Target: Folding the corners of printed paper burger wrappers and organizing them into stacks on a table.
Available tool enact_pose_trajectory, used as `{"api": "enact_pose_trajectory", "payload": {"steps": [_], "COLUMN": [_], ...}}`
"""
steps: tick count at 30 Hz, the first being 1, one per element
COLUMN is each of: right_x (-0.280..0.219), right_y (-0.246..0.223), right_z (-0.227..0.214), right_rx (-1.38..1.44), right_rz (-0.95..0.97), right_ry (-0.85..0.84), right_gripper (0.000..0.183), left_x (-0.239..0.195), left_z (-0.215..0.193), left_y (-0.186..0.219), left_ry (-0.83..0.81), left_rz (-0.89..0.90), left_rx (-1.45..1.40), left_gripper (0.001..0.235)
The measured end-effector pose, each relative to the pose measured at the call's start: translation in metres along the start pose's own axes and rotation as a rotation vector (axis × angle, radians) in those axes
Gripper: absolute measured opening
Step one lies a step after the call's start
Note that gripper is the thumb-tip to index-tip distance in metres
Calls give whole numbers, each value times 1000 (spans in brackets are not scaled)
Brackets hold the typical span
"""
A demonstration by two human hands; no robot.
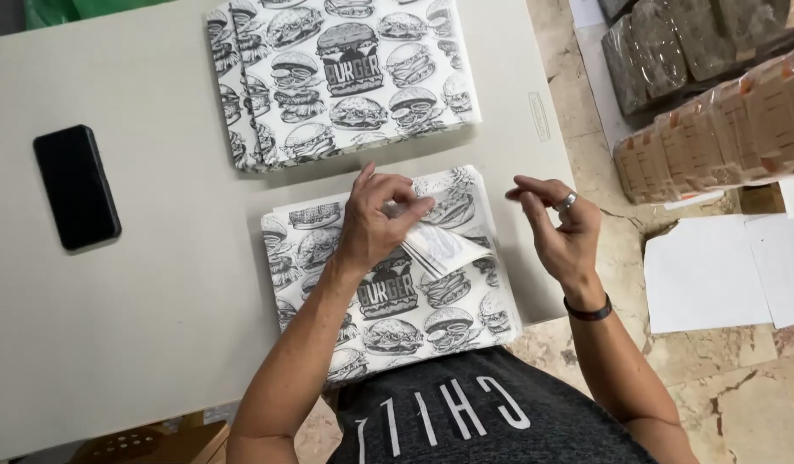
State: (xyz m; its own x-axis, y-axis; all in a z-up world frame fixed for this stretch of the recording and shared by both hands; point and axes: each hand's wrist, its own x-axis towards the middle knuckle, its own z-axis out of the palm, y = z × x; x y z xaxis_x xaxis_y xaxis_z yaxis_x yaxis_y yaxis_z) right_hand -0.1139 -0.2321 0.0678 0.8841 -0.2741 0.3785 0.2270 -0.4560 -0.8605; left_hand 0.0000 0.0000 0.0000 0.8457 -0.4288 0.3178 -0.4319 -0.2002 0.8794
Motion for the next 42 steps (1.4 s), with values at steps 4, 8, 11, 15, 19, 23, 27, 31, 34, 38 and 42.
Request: {"api": "enact_pose_trajectory", "payload": {"steps": [4,8,11,15,19,23,27,31,34,38,42], "right_x": [6,8,10,1,3,-2,-5,-5,-5,-2,-7], "right_y": [16,26,33,57,56,61,72,71,68,66,70], "right_z": [4,16,25,27,21,26,27,27,28,28,30], "right_rx": [-130,-199,-272,-358,-250,-396,-449,-431,-434,-439,-460], "right_rz": [-5,1,-45,-116,-150,-175,-199,-181,-191,-211,-225], "right_ry": [-43,-181,-209,-203,-184,-261,-279,-317,-365,-417,-429], "right_gripper": [22,27,29,39,42,37,40,44,50,55,57], "left_x": [0,1,1,-2,1,2,4,6,4,6,2], "left_z": [1,-1,-1,1,1,-3,-4,-3,-2,-5,-1], "left_y": [-12,0,-4,-12,-5,5,6,5,1,4,1], "left_ry": [10,-40,-59,-101,-91,-95,-129,-134,-114,-96,-104], "left_rz": [-33,-6,23,15,-17,18,41,15,22,29,6], "left_rx": [-53,-32,-39,-71,-119,-29,72,89,113,96,88], "left_gripper": [35,27,35,41,47,45,40,40,39,37,39]}}
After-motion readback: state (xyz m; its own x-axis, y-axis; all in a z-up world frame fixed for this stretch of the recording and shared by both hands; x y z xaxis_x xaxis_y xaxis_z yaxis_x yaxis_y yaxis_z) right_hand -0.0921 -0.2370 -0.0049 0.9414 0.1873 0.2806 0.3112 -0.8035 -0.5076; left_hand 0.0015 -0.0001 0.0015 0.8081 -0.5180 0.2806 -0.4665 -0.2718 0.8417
